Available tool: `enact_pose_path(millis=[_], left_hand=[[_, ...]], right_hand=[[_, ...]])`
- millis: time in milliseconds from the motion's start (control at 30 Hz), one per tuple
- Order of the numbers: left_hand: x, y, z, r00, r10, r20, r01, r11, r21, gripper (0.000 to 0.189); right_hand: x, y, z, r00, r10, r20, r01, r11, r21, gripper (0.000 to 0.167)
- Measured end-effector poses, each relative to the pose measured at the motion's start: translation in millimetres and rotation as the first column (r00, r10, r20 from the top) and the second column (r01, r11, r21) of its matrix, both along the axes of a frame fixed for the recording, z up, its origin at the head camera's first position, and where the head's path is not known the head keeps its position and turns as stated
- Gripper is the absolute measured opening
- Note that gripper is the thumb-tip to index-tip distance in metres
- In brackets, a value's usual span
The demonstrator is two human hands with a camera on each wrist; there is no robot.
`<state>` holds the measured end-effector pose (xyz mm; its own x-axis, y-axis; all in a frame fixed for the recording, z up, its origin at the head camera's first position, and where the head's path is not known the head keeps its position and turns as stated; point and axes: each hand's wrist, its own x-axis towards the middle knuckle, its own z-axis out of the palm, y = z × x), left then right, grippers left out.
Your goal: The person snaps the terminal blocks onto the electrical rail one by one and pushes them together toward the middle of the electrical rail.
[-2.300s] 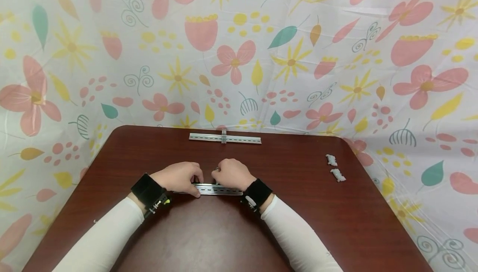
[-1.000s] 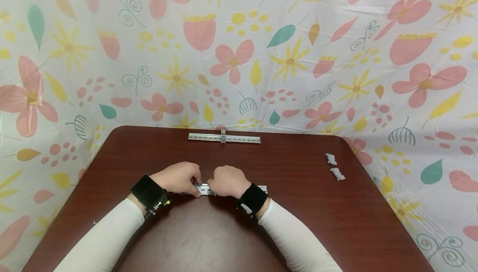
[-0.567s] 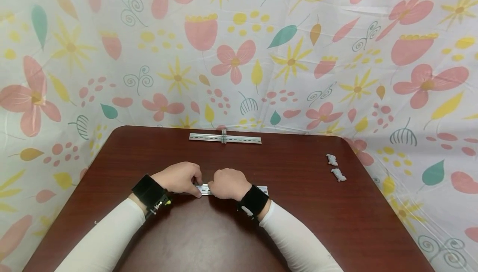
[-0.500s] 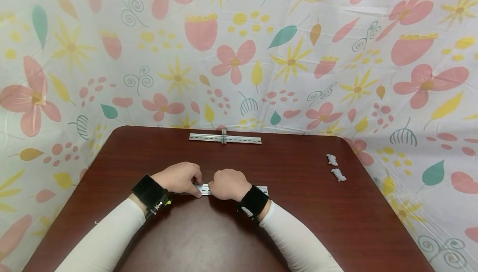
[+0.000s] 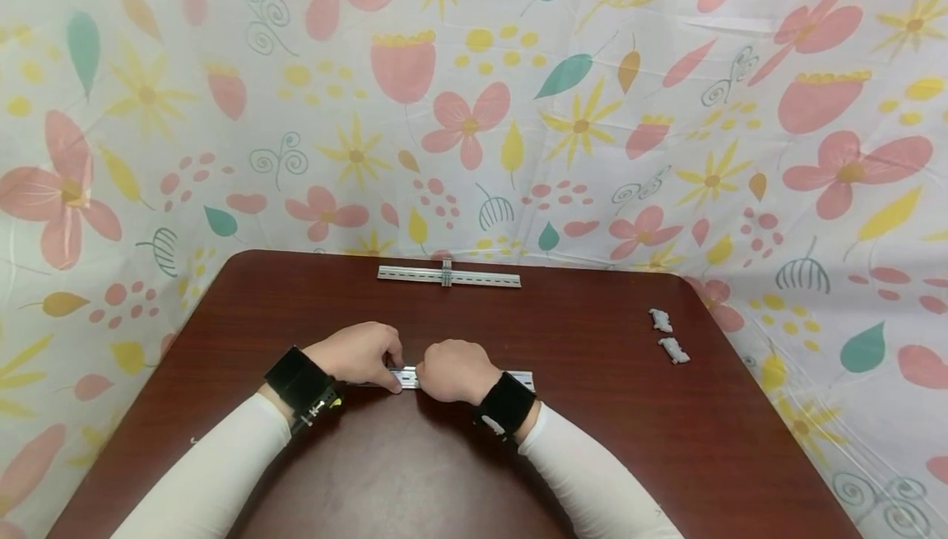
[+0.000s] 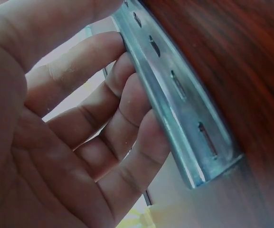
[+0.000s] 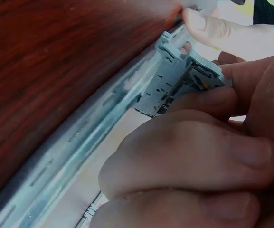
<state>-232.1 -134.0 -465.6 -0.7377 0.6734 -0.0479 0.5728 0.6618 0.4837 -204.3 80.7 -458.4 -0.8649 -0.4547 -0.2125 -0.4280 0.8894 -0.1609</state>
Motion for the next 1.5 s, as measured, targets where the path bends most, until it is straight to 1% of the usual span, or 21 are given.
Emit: enact_pose_path(millis=[133,300,333,400,533,567,700,867,1100,1267,1367,1500], left_hand=[[-0.5,-0.3,-0.5,1.000,-0.001,-0.003,0.001,1.000,-0.001,0.021],[-0.4,-0.9,-1.1,1.000,-0.005,-0.006,0.005,1.000,0.004,0.020],[-0.3,-0.9,-1.2,1.000,-0.006,-0.006,0.006,1.000,0.003,0.020],[-0.1,-0.8,-0.9,1.000,-0.006,-0.006,0.006,1.000,-0.001,0.020],[-0.2,-0.5,-0.8,1.000,-0.001,-0.014,0.000,1.000,-0.014,0.021],[-0.4,-0.3,-1.1,1.000,-0.001,-0.017,0.001,1.000,-0.015,0.021],[-1.0,-0.1,-3.2,1.000,-0.004,-0.030,0.003,1.000,-0.017,0.022],[-1.7,-0.7,-4.9,0.999,-0.012,-0.034,0.011,1.000,-0.009,0.023],[-0.9,0.3,-4.2,0.999,-0.014,-0.037,0.013,1.000,-0.014,0.021],[0.7,1.3,-3.4,1.000,-0.006,-0.031,0.005,1.000,-0.012,0.022],[1.2,0.9,-3.4,1.000,0.004,-0.017,-0.004,1.000,-0.011,0.022],[1.2,0.4,-4.0,1.000,0.006,-0.016,-0.006,1.000,-0.009,0.022]], right_hand=[[1.1,2,-1.1,0.999,0.026,-0.027,-0.026,1.000,-0.001,0.052],[0.6,1,-4.8,0.998,0.038,-0.044,-0.038,0.999,-0.003,0.051],[-1.9,3,-12.2,0.996,0.052,-0.067,-0.052,0.999,-0.009,0.052],[-1.6,3,-13.1,0.996,0.050,-0.074,-0.050,0.999,-0.001,0.052],[2.9,3,-12.7,0.993,0.057,-0.103,-0.056,0.998,0.016,0.051],[6.7,0,-6.3,0.995,0.048,-0.091,-0.046,0.998,0.034,0.050],[11.6,0,-8.7,0.987,0.074,-0.146,-0.064,0.996,0.067,0.050],[12.9,1,-12.6,0.981,0.093,-0.170,-0.080,0.994,0.081,0.053],[12.8,1,-13.4,0.982,0.086,-0.167,-0.076,0.995,0.064,0.051],[13.4,2,-12.4,0.986,0.059,-0.154,-0.057,0.998,0.021,0.048],[12.7,4,-12.6,0.987,0.057,-0.153,-0.058,0.998,-0.003,0.047],[11.3,6,-13.6,0.986,0.055,-0.156,-0.061,0.998,-0.031,0.047]])
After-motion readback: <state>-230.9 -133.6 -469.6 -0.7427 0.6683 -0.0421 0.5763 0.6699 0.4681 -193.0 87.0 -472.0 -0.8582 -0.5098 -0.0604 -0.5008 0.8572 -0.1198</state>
